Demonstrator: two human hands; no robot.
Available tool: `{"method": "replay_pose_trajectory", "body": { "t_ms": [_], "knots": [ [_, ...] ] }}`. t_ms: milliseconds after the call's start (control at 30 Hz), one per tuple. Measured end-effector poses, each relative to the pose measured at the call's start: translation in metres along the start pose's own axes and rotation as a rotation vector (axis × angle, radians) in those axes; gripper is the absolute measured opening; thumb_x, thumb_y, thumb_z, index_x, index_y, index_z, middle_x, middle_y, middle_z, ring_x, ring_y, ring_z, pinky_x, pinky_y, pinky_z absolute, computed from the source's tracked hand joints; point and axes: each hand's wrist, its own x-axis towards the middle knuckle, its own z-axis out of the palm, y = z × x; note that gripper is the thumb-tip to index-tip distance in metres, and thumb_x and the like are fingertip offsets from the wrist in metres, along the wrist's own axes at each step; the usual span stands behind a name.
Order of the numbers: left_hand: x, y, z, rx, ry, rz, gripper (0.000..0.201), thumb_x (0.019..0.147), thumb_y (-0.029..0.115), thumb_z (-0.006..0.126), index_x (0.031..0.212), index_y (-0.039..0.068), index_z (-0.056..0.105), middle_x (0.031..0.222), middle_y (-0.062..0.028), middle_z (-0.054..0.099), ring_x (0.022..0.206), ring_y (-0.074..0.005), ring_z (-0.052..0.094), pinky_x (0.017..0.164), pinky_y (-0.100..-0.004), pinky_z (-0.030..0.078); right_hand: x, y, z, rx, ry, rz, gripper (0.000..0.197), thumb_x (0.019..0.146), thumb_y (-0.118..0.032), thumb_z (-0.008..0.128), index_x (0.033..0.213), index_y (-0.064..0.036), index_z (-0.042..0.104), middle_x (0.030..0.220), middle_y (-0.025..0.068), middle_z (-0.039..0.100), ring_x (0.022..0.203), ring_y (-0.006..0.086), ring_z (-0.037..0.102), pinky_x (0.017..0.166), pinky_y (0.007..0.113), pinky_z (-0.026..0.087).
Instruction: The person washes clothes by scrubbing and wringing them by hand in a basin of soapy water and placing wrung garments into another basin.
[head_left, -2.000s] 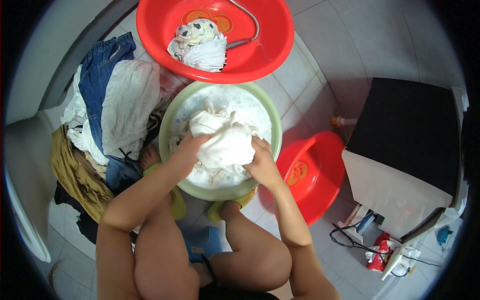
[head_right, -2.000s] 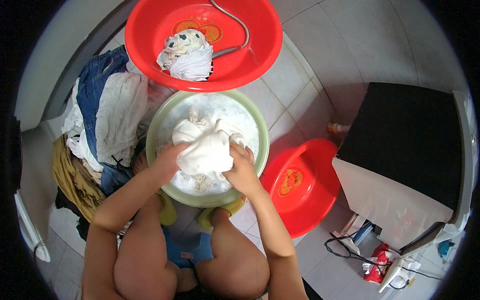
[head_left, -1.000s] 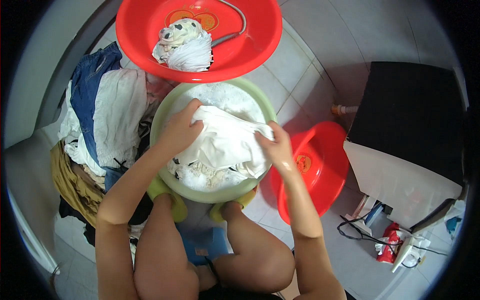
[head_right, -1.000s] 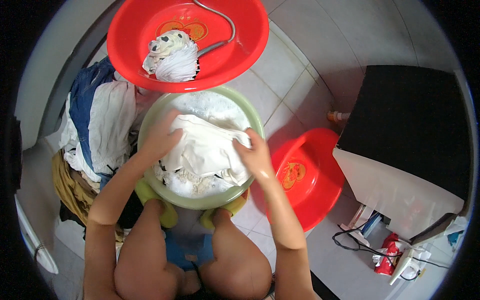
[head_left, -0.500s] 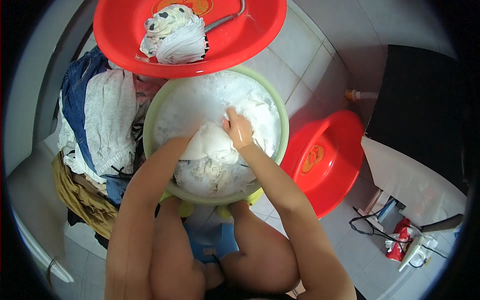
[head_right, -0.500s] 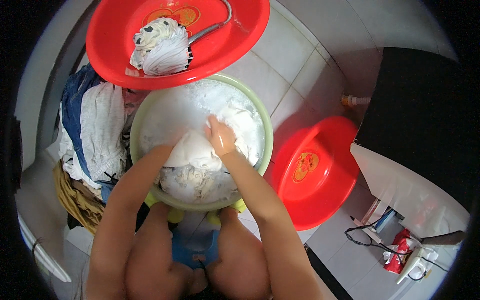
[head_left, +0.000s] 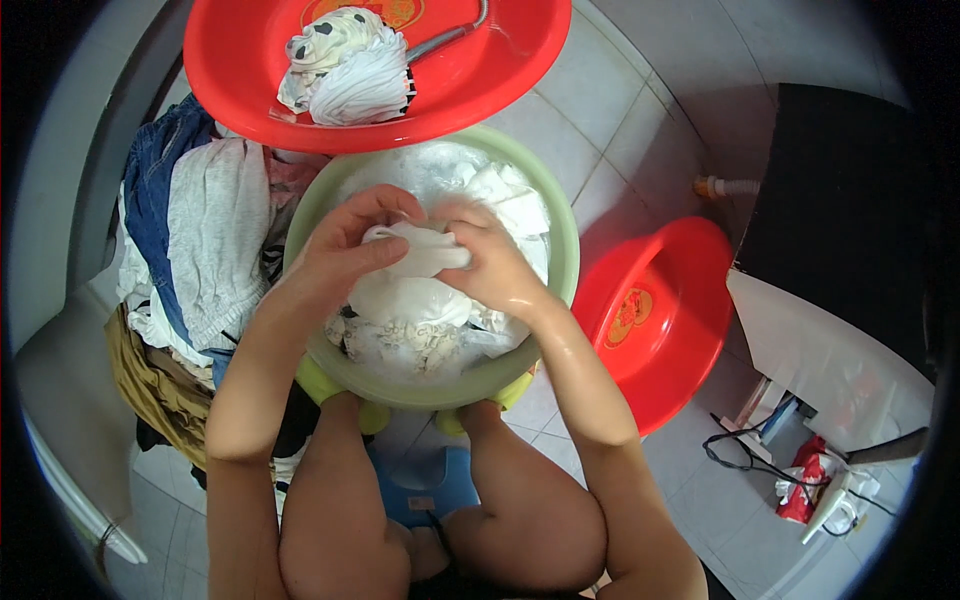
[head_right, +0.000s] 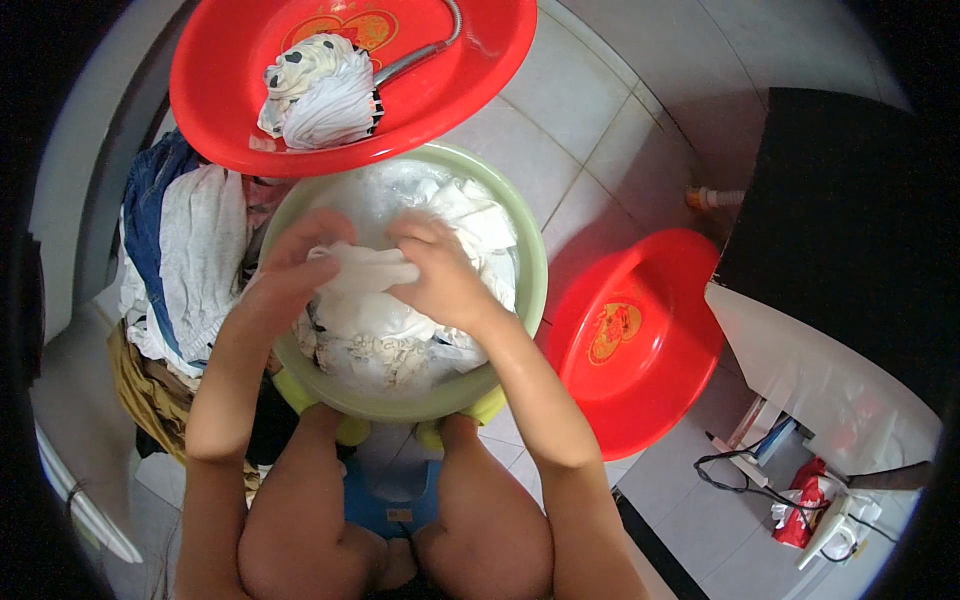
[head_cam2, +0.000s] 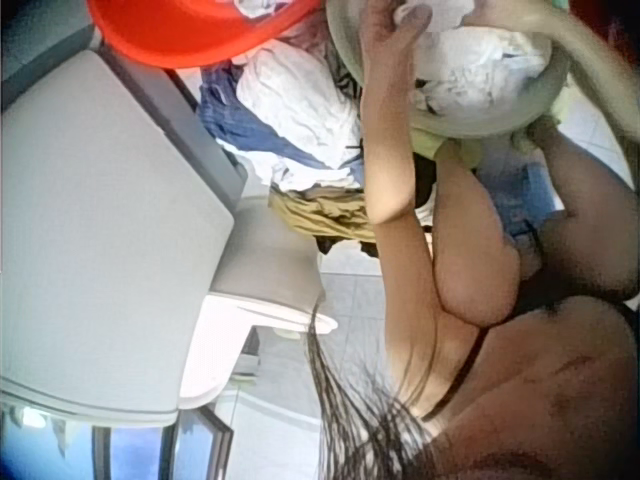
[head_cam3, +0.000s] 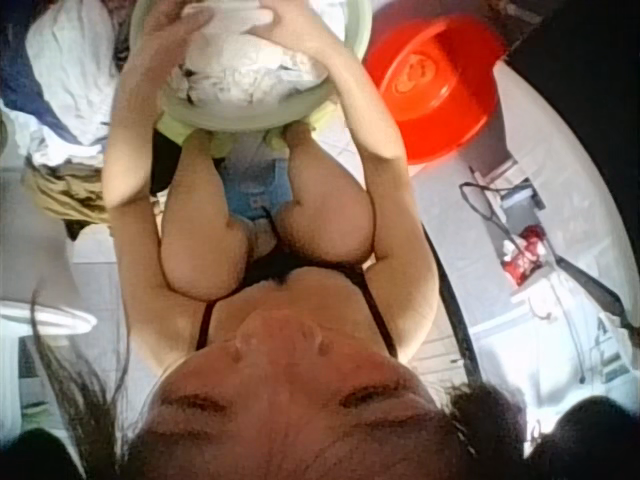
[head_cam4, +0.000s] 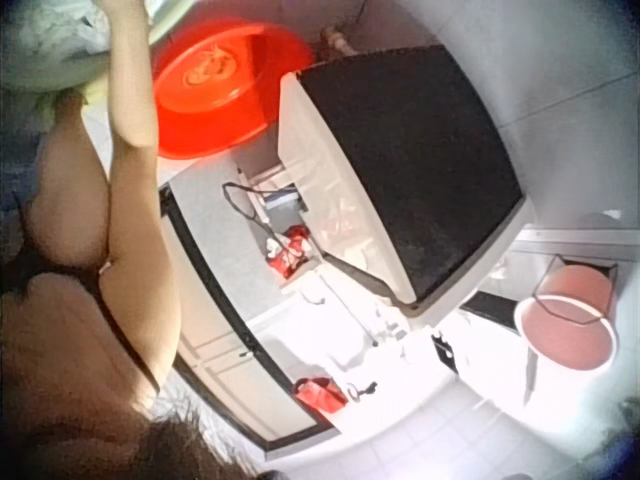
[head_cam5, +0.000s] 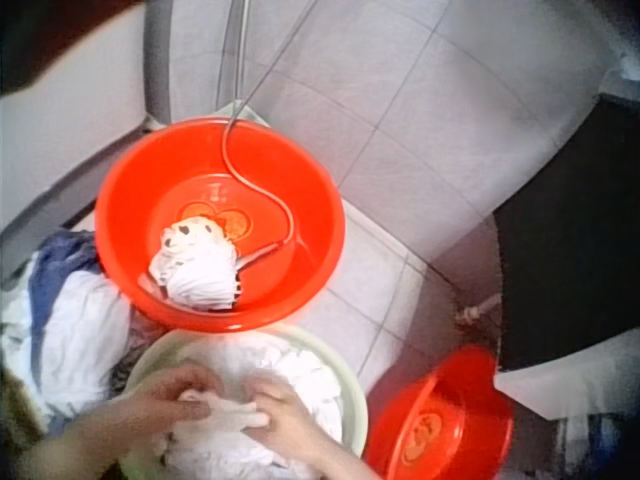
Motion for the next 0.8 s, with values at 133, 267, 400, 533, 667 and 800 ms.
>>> {"method": "replay_pose_trajectory", "body": {
  "t_ms": [133,267,400,533,667,800],
  "knots": [
    [0.014,-0.026,-0.030,0.250,0.133,-0.042,0.026,0.083,0.012,0.063,0.107,0.008,0.057,0.096,0.0000,0.054,0.094,-0.0096,0.051,0.084,-0.0250,0.040,-0.009,0.012,-0.001,0.564,-0.137,0.229,0.028,0.077,-0.010,0.072,0.101,-0.0030,0.060,0.093,0.0083,0.064,0.087,0.0150,0.059,0.078,0.028,0.047],
    [0.043,-0.092,-0.029,0.683,0.213,0.095,0.033,0.084,0.017,0.064,0.114,0.005,0.055,0.102,-0.0086,0.058,0.093,-0.0210,0.055,0.085,-0.0299,0.043,-0.003,0.034,0.044,0.645,0.181,0.288,0.025,0.083,-0.017,0.067,0.101,-0.0013,0.058,0.092,0.0090,0.065,0.085,0.0186,0.061,0.078,0.030,0.047],
    [0.059,-0.117,-0.038,0.848,0.328,-0.394,0.038,0.088,0.025,0.059,0.117,0.001,0.054,0.116,-0.0139,0.056,0.112,-0.0247,0.052,0.095,-0.0344,0.040,0.004,0.046,0.073,0.217,0.238,0.348,0.021,0.088,-0.019,0.059,0.103,-0.0046,0.058,0.083,0.0158,0.064,0.076,0.0260,0.062,0.072,0.034,0.048],
    [0.064,-0.134,-0.032,0.699,0.292,0.009,0.034,0.083,0.020,0.061,0.111,0.002,0.057,0.111,-0.0139,0.059,0.106,-0.0255,0.055,0.092,-0.0341,0.042,0.025,0.071,0.101,0.192,0.322,0.485,0.018,0.086,-0.016,0.056,0.100,-0.0031,0.058,0.078,0.0157,0.064,0.072,0.0278,0.062,0.064,0.039,0.048],
    [0.036,-0.138,-0.011,0.603,0.183,0.406,0.027,0.078,0.016,0.064,0.102,0.005,0.061,0.103,-0.0136,0.060,0.098,-0.0255,0.058,0.088,-0.0328,0.045,0.028,0.033,0.084,1.848,0.332,0.791,0.020,0.085,-0.023,0.059,0.093,-0.0046,0.058,0.085,0.0133,0.064,0.075,0.0258,0.063,0.063,0.038,0.048],
    [0.008,-0.085,0.039,1.156,0.107,0.631,0.013,0.078,0.020,0.063,0.080,0.008,0.062,0.079,-0.0066,0.057,0.073,-0.0254,0.057,0.061,-0.0350,0.047,0.009,0.001,0.059,1.711,0.131,0.973,0.033,0.092,-0.036,0.053,0.097,-0.0036,0.060,0.095,0.0084,0.061,0.085,0.0184,0.057,0.072,0.029,0.046]
  ]
}}
